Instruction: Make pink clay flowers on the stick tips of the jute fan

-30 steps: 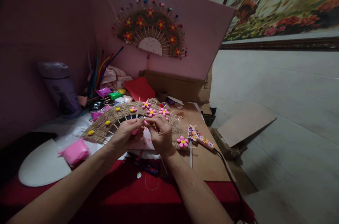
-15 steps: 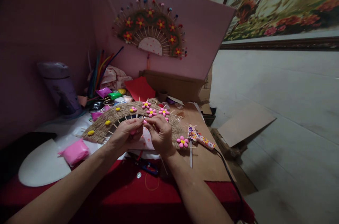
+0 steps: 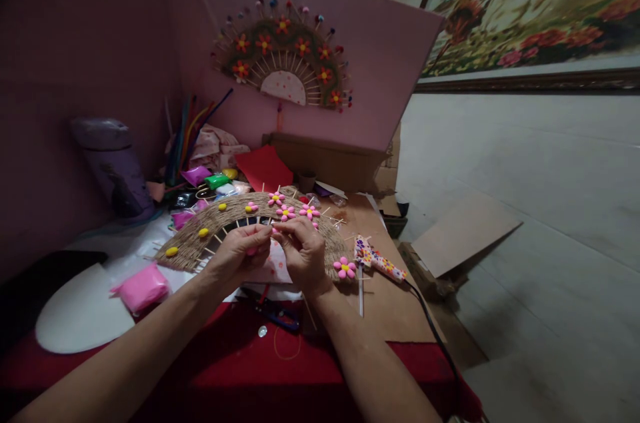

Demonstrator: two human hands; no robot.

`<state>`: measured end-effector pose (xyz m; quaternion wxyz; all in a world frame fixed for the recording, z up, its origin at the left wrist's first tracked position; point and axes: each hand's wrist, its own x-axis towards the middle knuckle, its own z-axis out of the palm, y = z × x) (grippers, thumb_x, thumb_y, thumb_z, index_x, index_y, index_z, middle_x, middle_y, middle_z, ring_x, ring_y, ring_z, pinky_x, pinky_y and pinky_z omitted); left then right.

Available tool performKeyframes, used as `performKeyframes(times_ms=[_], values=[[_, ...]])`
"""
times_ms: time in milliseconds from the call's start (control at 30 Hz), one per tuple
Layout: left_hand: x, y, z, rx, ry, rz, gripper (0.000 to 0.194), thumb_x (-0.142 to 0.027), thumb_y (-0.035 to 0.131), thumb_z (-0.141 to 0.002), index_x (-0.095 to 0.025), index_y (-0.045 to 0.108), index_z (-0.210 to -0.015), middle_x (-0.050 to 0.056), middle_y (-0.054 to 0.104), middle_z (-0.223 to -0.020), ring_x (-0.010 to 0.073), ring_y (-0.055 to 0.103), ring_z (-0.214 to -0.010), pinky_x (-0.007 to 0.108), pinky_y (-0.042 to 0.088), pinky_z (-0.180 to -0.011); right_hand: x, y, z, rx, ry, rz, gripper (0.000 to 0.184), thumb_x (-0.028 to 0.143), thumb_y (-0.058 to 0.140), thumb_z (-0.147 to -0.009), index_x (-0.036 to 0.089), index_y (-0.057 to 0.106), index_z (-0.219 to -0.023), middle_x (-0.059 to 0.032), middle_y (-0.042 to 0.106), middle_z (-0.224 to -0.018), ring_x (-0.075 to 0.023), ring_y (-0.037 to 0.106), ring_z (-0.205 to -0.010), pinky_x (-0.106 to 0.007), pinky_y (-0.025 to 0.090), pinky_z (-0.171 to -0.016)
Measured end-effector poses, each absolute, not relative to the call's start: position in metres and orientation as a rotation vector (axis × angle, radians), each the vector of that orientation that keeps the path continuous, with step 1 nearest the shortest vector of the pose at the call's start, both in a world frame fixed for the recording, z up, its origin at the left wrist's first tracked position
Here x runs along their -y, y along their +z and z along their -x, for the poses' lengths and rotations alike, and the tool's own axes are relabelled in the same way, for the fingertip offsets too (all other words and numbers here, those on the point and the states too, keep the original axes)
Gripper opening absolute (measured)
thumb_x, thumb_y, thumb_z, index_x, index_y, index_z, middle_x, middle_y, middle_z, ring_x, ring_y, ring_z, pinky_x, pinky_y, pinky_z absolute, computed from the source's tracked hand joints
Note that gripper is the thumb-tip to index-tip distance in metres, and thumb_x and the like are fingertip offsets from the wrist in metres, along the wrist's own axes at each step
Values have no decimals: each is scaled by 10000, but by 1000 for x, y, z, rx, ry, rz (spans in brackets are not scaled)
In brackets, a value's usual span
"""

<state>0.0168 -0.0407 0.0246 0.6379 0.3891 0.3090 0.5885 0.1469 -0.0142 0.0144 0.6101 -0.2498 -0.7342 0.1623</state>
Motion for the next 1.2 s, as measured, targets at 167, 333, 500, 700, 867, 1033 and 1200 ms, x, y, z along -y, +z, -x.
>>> performKeyframes(times_ms=[167, 333, 500, 700, 867, 1033, 1200], values=[[41, 26, -17, -708, 1338, -877, 428, -417, 725, -645, -157, 413, -511, -76, 325, -415, 22, 227, -353, 199, 109, -373, 14, 16, -147, 1694, 374, 569, 68, 175, 608, -813, 216, 658, -835, -20, 633, -813, -157, 588, -807, -311, 473, -755], [41, 26, -18, -722, 1365, -879, 396, -359, 759, -611, -150, 437, -512, -79, 326, -408, 21, 238, -352, 197, 121, -374, 14, 16, -148, 1719, 386, 578, 80, 181, 606, -815, 211, 658, -867, -26, 626, -832, -157, 582, -819, -302, 468, -742], [39, 26, -18, -699, 1358, -863, 387, -378, 726, -652, -147, 445, -521, -69, 350, -413, 22, 249, -356, 191, 131, -376, 14, 14, -147, 1696, 386, 616, 47, 207, 603, -821, 211, 649, -829, -20, 625, -805, -156, 577, -801, -304, 463, -741], [39, 25, -18, -736, 1379, -862, 342, -334, 759, -616, -137, 487, -553, -80, 339, -404, 17, 243, -348, 188, 115, -369, 14, 14, -147, 1693, 426, 627, 55, 202, 602, -823, 209, 649, -851, -18, 623, -820, -150, 574, -797, -285, 452, -715], [39, 26, -18, -699, 1376, -836, 387, -377, 752, -619, -151, 449, -537, -82, 324, -403, 22, 241, -353, 189, 120, -370, 13, 14, -147, 1684, 437, 658, 41, 222, 608, -821, 203, 642, -805, -8, 609, -765, -141, 558, -738, -270, 436, -668], [40, 27, -18, -728, 1348, -861, 392, -355, 773, -590, -144, 452, -514, -73, 341, -401, 19, 251, -354, 190, 121, -374, 13, 13, -146, 1687, 444, 640, 44, 223, 610, -816, 203, 633, -783, -8, 600, -758, -138, 546, -717, -267, 438, -647], [41, 27, -19, -733, 1353, -831, 361, -399, 747, -613, -138, 504, -563, -68, 364, -408, 26, 257, -355, 190, 137, -375, 13, 14, -145, 1662, 443, 623, 45, 214, 612, -809, 200, 631, -771, -9, 604, -766, -139, 547, -729, -270, 441, -664]])
